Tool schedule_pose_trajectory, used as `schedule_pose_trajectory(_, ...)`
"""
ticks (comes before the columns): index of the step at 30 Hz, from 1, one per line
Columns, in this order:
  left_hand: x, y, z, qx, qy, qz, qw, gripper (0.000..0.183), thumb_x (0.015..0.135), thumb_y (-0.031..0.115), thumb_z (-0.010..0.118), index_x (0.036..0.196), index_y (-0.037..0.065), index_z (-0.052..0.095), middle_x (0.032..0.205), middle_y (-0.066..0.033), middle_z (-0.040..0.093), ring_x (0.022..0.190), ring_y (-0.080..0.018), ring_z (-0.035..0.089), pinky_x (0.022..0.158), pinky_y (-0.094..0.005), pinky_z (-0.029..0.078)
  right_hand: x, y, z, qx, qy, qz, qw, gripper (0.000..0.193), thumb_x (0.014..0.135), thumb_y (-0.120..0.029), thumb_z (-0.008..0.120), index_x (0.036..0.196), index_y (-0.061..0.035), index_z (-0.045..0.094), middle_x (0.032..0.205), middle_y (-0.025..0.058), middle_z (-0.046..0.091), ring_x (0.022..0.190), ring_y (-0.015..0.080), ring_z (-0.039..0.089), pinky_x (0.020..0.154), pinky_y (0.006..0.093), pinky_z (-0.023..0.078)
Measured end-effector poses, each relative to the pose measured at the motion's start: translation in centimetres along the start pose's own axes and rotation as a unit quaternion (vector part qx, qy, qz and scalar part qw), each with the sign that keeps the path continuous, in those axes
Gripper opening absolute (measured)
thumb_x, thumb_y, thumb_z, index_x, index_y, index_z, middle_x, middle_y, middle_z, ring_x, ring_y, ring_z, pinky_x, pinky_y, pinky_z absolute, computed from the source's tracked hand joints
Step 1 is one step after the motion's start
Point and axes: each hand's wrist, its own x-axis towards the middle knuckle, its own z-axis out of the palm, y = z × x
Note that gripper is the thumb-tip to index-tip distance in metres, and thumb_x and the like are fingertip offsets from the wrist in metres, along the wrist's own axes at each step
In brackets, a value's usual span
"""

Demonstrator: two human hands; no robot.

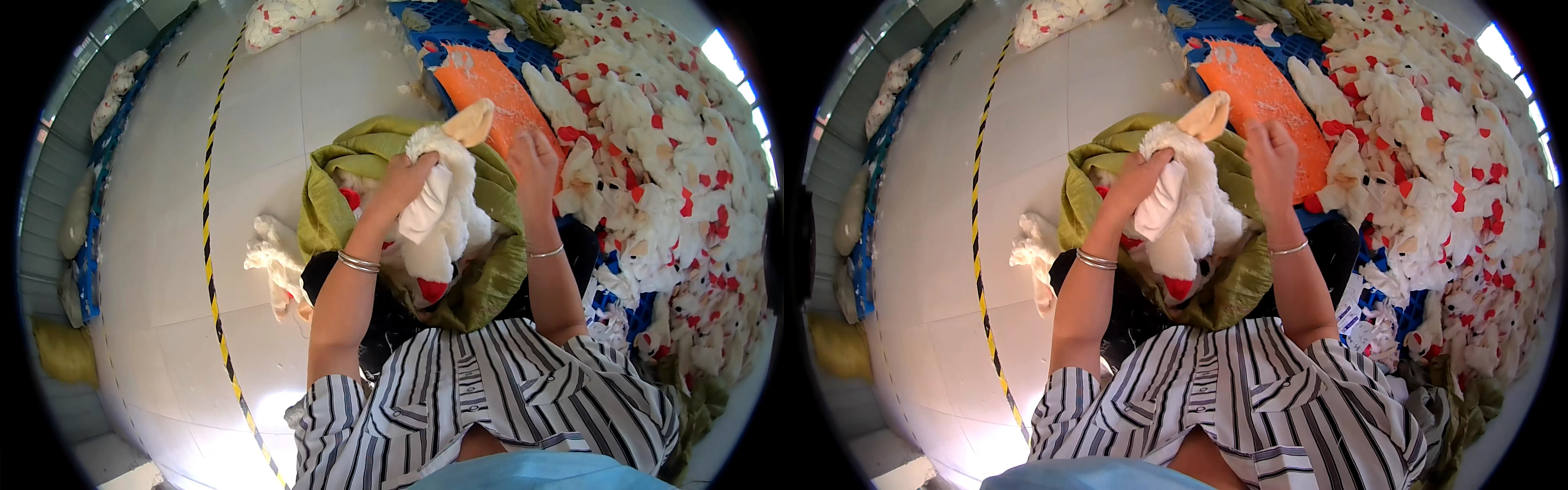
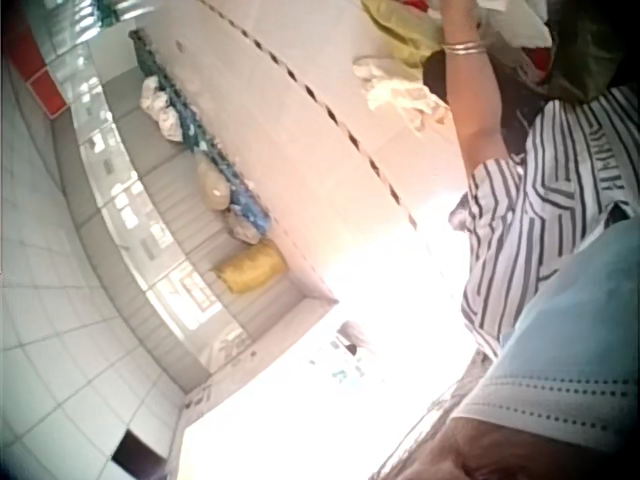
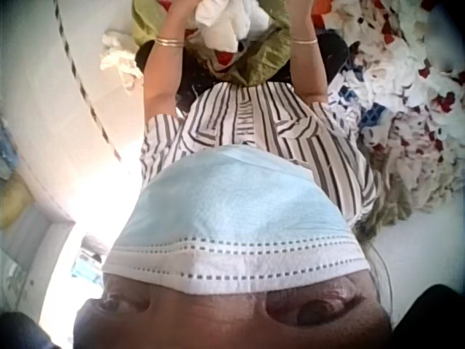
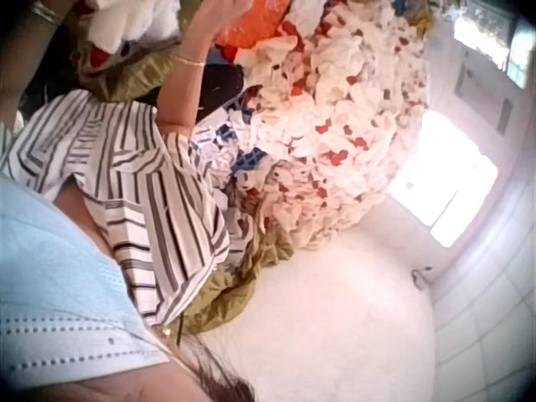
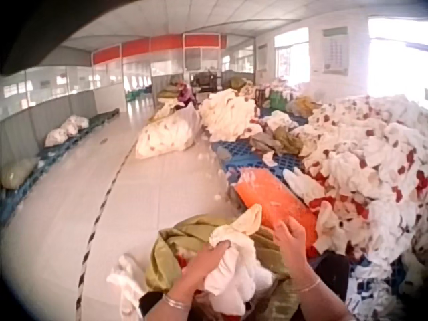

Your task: The person sits on the floor and stuffs white fluffy material into small white plush toys with red feet. They repeatedly open the toys, insert the stuffing, and adjust the material by hand.

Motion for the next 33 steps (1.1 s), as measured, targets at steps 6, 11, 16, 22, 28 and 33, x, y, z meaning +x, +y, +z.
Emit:
schedule_pose_trajectory(6,1.4,-0.9,0.2,-0.224,0.053,-0.042,0.972,0.064,0.087,0.04,0.062,0.119,-0.015,0.049,0.102,-0.0192,0.063,0.085,-0.0217,0.065,0.071,-0.0326,0.053,-6.1,1.2,5.4,-0.134,-0.146,-0.013,0.98,0.019,0.09,-0.017,0.063,0.089,0.0021,0.064,0.062,-0.0001,0.052,0.058,0.0042,0.042,0.052,0.0246,0.037)
schedule_pose_trajectory(11,2.8,-2.4,0.3,-0.22,0.073,-0.009,0.973,0.06,0.088,0.04,0.061,0.115,-0.013,0.052,0.101,-0.0181,0.063,0.083,-0.0227,0.065,0.069,-0.0327,0.053,-6.3,0.2,5.5,-0.157,-0.134,-0.046,0.977,0.018,0.088,-0.01,0.064,0.102,0.002,0.063,0.067,0.0032,0.057,0.058,0.0072,0.047,0.054,0.0241,0.04)
schedule_pose_trajectory(16,4.0,-3.1,-0.1,-0.299,0.043,-0.015,0.953,0.049,0.089,0.034,0.059,0.105,-0.012,0.058,0.094,-0.0165,0.065,0.078,-0.0231,0.066,0.067,-0.0357,0.053,-6.5,1.9,5.8,-0.153,-0.122,-0.084,0.977,0.02,0.089,-0.007,0.063,0.108,0.0014,0.062,0.071,0.0044,0.061,0.06,0.0081,0.051,0.056,0.0245,0.043)
schedule_pose_trajectory(22,3.7,-2.8,-0.1,-0.319,0.038,-0.018,0.947,0.045,0.09,0.032,0.057,0.108,-0.009,0.059,0.095,-0.0162,0.066,0.078,-0.0244,0.067,0.065,-0.0359,0.054,-7.1,1.6,5.7,-0.102,-0.185,0.003,0.977,0.022,0.084,-0.005,0.065,0.105,0.0029,0.062,0.078,0.0063,0.063,0.068,0.0075,0.056,0.064,0.0232,0.047)
schedule_pose_trajectory(28,2.6,-1.5,0.1,-0.284,0.071,-0.028,0.956,0.047,0.088,0.036,0.058,0.105,-0.008,0.06,0.093,-0.0149,0.066,0.076,-0.0217,0.066,0.067,-0.0328,0.053,-7.0,0.9,6.4,-0.171,-0.166,0.027,0.971,0.024,0.076,-0.009,0.069,0.095,0.0038,0.06,0.077,0.0059,0.062,0.066,0.0086,0.054,0.063,0.0262,0.047)
schedule_pose_trajectory(33,2.8,-2.2,0.4,-0.201,0.087,-0.012,0.976,0.049,0.087,0.042,0.059,0.095,-0.006,0.062,0.084,-0.0116,0.065,0.072,-0.0187,0.063,0.065,-0.0302,0.05,-6.0,2.8,6.4,-0.194,-0.245,0.011,0.95,0.02,0.085,-0.012,0.066,0.1,0.001,0.06,0.077,-0.0021,0.059,0.064,0.003,0.051,0.057,0.0194,0.041)
